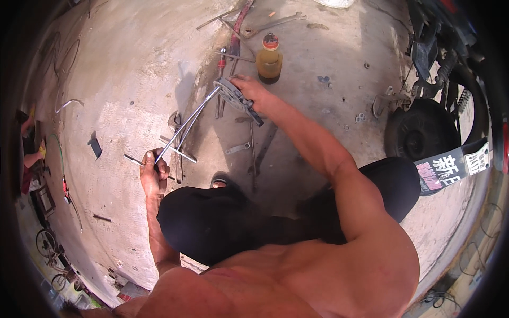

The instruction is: The person cleans a bicycle brake hub component by pouring liquid from a bottle onto it and wiping it, then uses a wrench to tighten a bolt on the assembly.

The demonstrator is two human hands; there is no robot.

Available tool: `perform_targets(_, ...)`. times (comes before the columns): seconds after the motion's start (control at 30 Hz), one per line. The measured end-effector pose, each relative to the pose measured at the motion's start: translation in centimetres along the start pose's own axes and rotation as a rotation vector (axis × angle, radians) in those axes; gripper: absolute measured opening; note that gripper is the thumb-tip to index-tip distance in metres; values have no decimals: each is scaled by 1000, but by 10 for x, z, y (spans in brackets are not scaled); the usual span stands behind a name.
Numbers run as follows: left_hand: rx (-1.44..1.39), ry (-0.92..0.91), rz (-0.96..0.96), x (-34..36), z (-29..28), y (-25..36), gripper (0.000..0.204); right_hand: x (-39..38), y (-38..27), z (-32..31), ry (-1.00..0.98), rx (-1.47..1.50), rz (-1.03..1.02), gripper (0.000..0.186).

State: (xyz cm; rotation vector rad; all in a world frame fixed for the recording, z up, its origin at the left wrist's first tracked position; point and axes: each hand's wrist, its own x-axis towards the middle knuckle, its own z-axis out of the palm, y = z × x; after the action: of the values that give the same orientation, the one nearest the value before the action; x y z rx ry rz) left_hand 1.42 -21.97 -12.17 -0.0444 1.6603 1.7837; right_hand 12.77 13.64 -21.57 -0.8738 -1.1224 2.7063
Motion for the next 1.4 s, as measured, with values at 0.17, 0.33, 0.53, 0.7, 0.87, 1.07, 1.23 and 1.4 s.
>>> perform_targets(0.17,-71,117,-19,-42,-65,-41,40,6,64,34,-29,-249,96,42)
perform_targets(0.33,-55,281,-113,-81,-128,-96,45,4,126,59,-91,-587,161,42)
perform_targets(0.53,-290,309,-111,-80,-167,-155,53,27,120,65,-167,-513,230,41)
perform_targets(0.7,-383,247,-116,-72,-181,-168,51,74,102,69,-80,-751,69,39)
perform_targets(0.87,-404,192,-109,-68,-191,-175,46,100,100,137,-379,-1332,-222,40)
perform_targets(1.07,-408,148,-133,-63,-193,-173,44,136,125,171,-792,-1996,-554,36)
perform_targets(1.23,-384,171,-148,-63,-198,-172,48,135,129,178,-761,-2062,-1002,14)
perform_targets(1.4,-378,156,-141,-57,-196,-172,49,140,129,167,-775,-2058,-969,13)
